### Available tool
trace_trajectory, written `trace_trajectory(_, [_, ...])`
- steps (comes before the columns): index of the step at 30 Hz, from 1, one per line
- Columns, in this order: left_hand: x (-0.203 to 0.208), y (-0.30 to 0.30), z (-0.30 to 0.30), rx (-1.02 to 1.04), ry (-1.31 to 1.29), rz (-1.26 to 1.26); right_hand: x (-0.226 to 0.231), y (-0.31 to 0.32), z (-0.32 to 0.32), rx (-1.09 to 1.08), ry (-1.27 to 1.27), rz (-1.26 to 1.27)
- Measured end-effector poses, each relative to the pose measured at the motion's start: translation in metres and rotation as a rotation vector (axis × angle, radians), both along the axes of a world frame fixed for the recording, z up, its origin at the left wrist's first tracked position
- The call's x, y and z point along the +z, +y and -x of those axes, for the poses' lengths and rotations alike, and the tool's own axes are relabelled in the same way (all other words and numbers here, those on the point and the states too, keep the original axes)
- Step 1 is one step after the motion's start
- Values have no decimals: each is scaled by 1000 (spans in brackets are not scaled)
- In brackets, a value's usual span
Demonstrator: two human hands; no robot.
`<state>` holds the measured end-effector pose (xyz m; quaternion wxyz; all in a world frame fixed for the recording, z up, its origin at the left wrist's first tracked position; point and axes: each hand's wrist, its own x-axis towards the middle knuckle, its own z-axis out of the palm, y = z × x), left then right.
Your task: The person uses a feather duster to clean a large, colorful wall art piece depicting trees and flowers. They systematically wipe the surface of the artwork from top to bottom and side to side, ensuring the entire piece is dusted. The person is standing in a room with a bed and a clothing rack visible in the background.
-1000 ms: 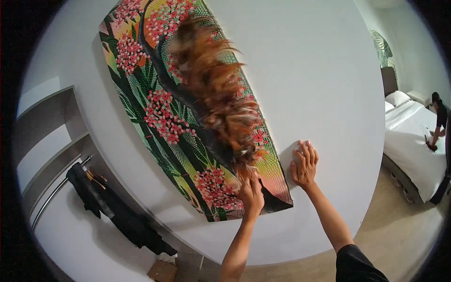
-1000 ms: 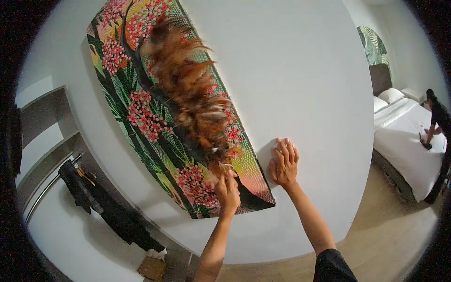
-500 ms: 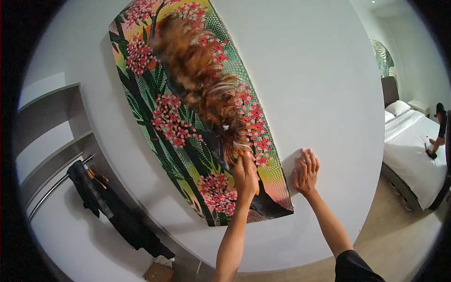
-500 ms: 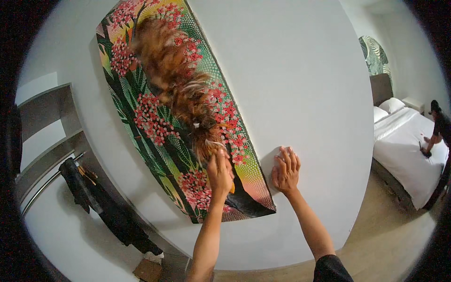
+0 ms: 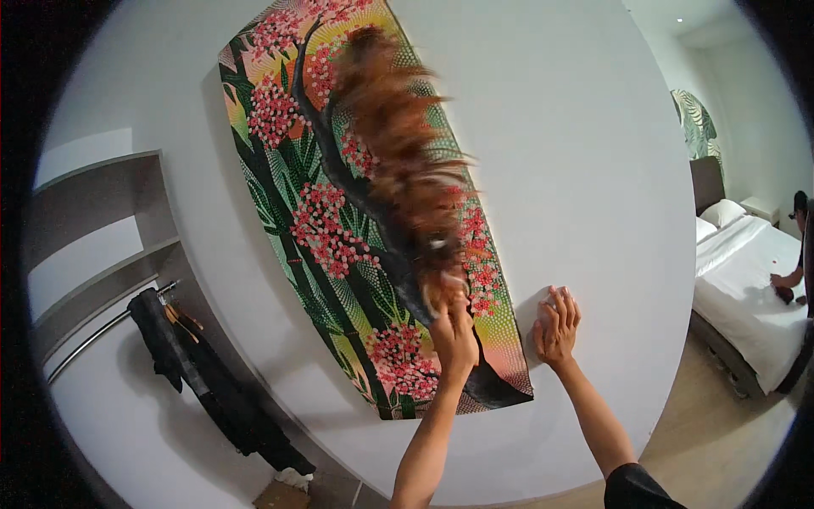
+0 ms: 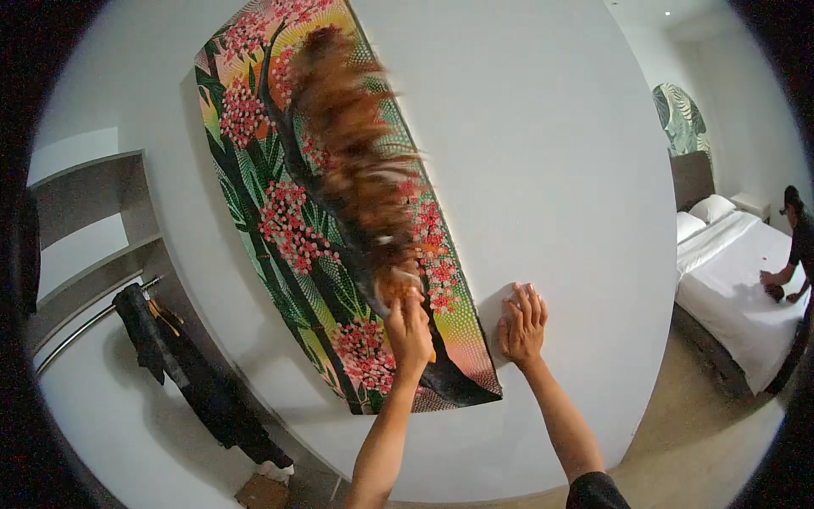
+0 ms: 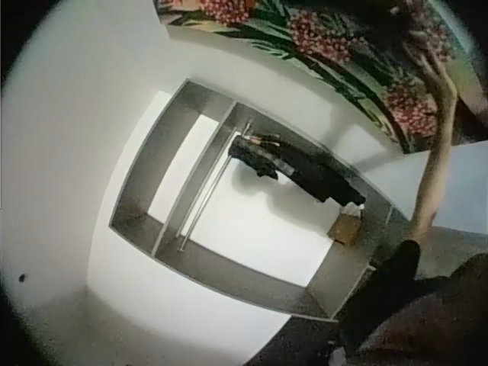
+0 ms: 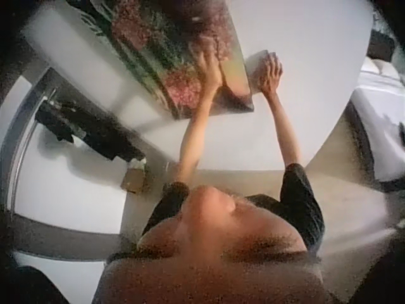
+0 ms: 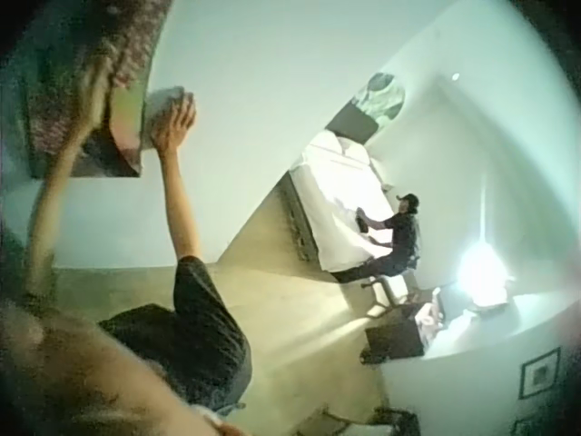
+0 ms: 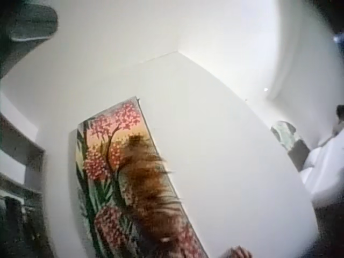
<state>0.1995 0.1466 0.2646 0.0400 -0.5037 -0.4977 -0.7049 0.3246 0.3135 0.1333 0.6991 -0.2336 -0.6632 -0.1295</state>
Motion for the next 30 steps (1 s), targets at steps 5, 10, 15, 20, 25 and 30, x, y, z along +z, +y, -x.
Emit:
trace_trajectory(5, [10,-6,-2,-224,-9,54,1,-2,-2,0,5,-4])
trace_trajectory(10, [25,-21,-13,-349,-144,6,0,-2,1,-9,-4,11])
trace_trajectory(15, [22,-16,3,-37,153,-22,0,-2,0,15,5,-3])
trace_trajectory(20, [19,-16,-1,-182,41,155,-1,1,-2,3,1,5])
trace_trajectory(25, [12,-10,8,-78,27,-20,0,-2,0,2,-4,15])
trace_trajectory(30, [19,-15,1,-228,-65,8,3,-5,0,24,-15,12])
